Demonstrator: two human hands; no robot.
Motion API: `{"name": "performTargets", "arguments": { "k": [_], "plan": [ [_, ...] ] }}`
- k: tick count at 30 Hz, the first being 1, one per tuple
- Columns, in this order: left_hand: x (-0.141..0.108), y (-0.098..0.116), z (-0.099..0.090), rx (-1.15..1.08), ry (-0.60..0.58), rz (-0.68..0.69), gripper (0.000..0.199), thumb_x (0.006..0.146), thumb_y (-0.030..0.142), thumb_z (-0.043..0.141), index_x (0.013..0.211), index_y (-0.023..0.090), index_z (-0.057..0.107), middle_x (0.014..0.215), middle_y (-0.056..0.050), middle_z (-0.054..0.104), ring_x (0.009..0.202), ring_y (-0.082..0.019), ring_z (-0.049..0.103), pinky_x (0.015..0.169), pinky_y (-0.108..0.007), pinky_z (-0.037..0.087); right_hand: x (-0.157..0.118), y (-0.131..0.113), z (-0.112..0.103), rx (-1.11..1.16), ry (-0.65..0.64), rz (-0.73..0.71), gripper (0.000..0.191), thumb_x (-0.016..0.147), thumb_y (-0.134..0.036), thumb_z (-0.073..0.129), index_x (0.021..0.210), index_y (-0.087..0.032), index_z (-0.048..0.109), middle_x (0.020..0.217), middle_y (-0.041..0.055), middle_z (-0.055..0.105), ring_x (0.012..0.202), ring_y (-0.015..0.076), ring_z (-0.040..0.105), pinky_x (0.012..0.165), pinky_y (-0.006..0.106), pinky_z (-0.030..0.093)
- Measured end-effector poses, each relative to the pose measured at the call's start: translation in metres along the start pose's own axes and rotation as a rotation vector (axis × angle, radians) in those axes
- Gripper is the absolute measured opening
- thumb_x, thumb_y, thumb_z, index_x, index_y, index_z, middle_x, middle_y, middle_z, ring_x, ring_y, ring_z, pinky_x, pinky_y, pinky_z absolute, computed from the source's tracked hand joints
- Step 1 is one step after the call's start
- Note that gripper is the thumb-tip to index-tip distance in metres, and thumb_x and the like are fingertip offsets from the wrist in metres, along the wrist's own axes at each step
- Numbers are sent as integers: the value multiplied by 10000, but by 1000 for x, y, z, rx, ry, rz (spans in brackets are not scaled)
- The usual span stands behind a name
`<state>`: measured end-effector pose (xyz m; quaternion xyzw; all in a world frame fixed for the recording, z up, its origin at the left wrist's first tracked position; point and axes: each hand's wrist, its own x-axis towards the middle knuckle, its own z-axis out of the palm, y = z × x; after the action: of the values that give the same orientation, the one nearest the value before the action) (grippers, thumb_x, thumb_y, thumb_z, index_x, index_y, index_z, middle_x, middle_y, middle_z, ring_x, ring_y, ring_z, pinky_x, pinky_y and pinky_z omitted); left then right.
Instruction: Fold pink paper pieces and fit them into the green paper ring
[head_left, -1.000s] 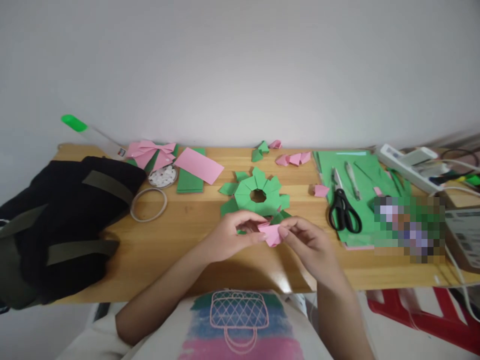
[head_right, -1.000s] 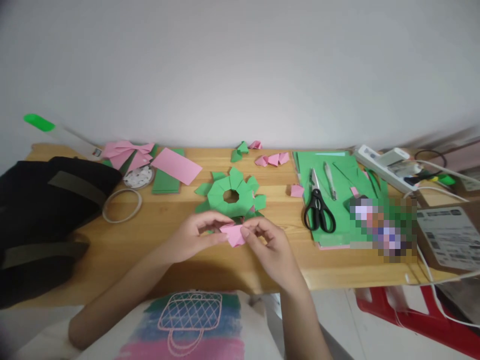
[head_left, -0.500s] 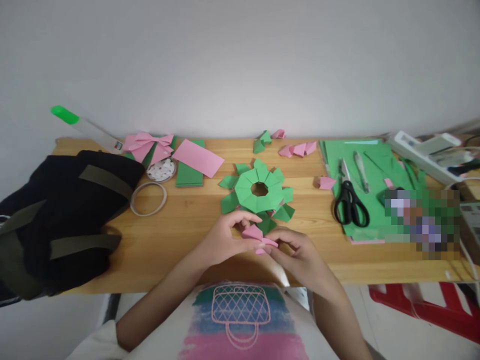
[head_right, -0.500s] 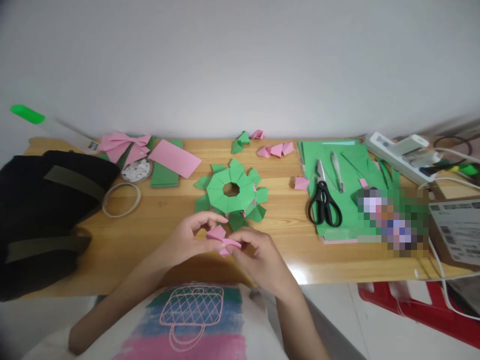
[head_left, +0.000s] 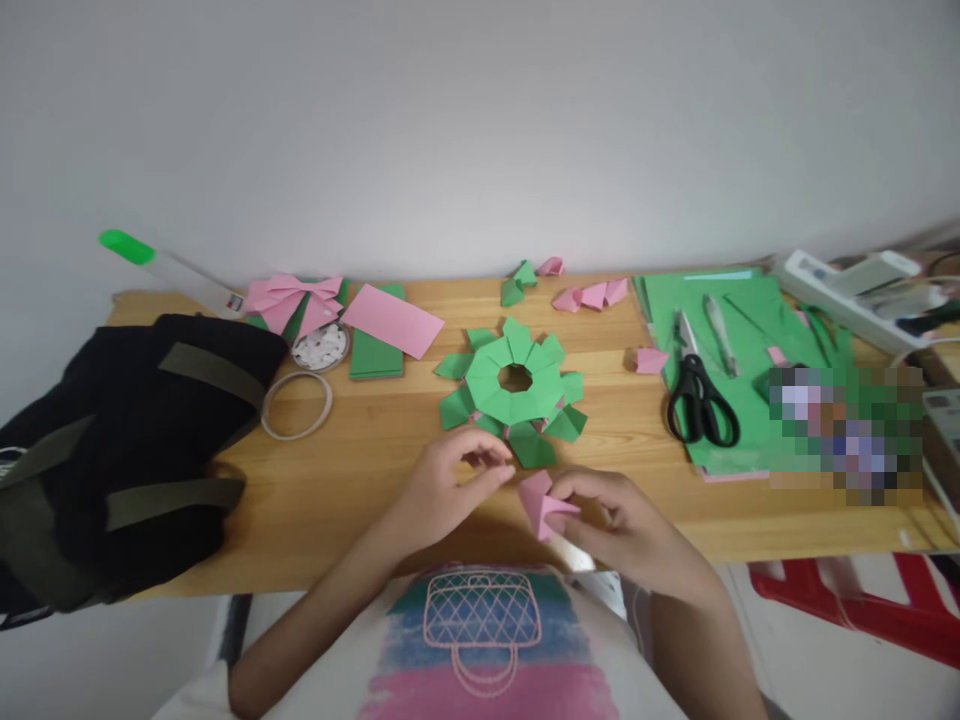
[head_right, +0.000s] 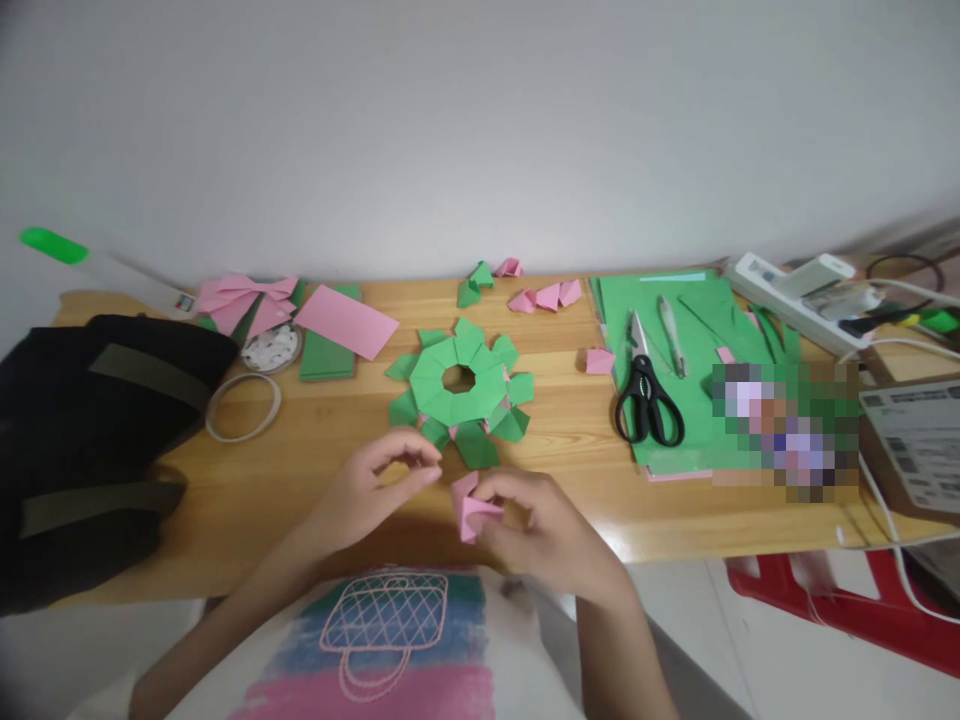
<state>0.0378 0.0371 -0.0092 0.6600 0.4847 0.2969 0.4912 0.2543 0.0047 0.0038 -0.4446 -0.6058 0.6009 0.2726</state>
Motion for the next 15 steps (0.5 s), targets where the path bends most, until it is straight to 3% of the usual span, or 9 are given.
{"name": "performTargets", "arguments": {
  "k": [3, 5, 7, 10, 13, 15],
  "plan": [
    [8, -9, 6, 441, 254, 287, 82, 879, 206, 573, 881, 171, 647, 902, -74, 649, 877, -202, 608, 791, -354, 495, -3, 10, -12, 108, 348, 19, 139, 845, -274, 643, 725, -215, 679, 713, -11, 689, 692, 121, 626, 690, 235, 478],
    [17, -13, 11, 683, 297, 429, 110, 882, 196, 558, 923, 164, 655, 981, -110, 636, 954, -245, 589, 832, -404, 486, -3, 18, -20, 168, 645, 50, 148, 800, -331, 693, 704, -218, 686, 692, -6, 689, 676, 132, 624, 687, 251, 486],
    [27, -12, 18, 840, 283, 493, 170, 862, 188, 562, 1002, 156, 652, 1093, -143, 617, 1059, -290, 558, 885, -451, 467, -2, 25, -25, 224, 852, 68, 140, 743, -354, 738, 724, -223, 695, 684, -7, 684, 669, 140, 615, 684, 263, 486],
    [42, -6, 29, 997, 239, 501, 253, 859, 172, 555, 1098, 143, 632, 1187, -166, 593, 1133, -313, 529, 912, -463, 451, -1, 30, -27, 250, 964, 44, 168, 697, -366, 766, 747, -224, 690, 697, -1, 679, 674, 150, 601, 671, 277, 481],
    [51, 3, 32, 1059, 187, 480, 187, 894, 148, 509, 1006, 145, 658, 1062, -144, 644, 995, -275, 586, 816, -415, 473, -4, 32, -26, 235, 957, 17, 188, 683, -372, 779, 722, -221, 674, 689, 5, 670, 665, 157, 589, 671, 289, 481],
    [54, 12, 23, 1019, 183, 481, 189, 913, 157, 491, 963, 144, 673, 960, -119, 671, 891, -243, 607, 758, -379, 480, -7, 34, -26, 255, 956, 6, 199, 682, -382, 783, 712, -220, 672, 681, 3, 665, 670, 157, 590, 685, 288, 480]
  ]
}}
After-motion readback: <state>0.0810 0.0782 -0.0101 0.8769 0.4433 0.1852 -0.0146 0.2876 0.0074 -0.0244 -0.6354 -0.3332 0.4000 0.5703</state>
